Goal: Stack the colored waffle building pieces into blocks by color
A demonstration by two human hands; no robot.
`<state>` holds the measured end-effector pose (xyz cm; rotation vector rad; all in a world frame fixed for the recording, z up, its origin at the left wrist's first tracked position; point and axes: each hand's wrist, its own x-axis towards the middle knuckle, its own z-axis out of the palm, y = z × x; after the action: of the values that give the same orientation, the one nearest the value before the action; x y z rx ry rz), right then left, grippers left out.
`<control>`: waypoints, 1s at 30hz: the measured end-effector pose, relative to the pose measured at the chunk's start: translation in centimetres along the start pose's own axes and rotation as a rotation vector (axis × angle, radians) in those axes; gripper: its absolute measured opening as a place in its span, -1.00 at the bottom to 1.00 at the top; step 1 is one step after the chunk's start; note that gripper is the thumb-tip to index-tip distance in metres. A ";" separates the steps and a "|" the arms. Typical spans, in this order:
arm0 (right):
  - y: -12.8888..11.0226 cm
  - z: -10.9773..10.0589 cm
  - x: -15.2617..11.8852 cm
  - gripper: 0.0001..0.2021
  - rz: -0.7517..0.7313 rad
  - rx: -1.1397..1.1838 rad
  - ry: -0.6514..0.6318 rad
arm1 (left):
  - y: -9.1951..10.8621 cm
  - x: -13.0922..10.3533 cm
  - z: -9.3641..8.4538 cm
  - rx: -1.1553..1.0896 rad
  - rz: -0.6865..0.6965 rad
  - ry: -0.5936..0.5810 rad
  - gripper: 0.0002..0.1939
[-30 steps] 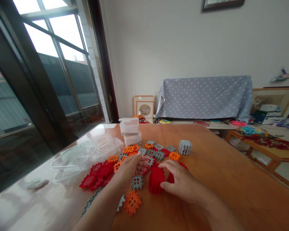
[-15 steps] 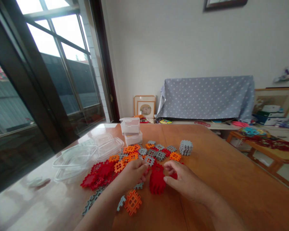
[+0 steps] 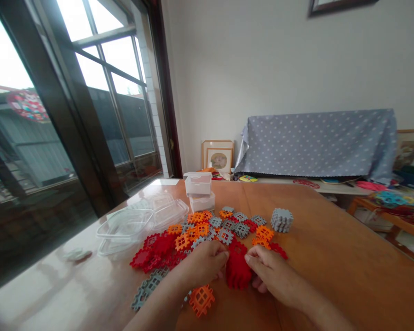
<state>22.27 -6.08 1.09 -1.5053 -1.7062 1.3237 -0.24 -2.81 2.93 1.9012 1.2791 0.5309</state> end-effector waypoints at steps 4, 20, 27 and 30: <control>0.3 0.4 0.3 -0.52 0.026 0.045 -0.027 | -0.3 0.1 0.5 0.001 -0.011 -0.036 -0.63; 0.4 0.9 0.5 -0.49 0.025 0.064 -0.029 | -0.6 0.3 1.4 0.031 -0.037 -0.097 -0.71; -0.2 0.4 0.2 -0.52 0.013 0.059 0.023 | -1.4 0.6 1.5 -0.019 0.010 -0.097 -0.56; -0.3 -0.1 0.2 -0.50 -0.010 0.070 0.066 | -0.9 0.4 1.0 0.005 0.009 -0.057 -0.49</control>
<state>22.12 -5.83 1.38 -1.4820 -1.6084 1.3007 0.08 -2.58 1.61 1.9133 1.2367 0.4758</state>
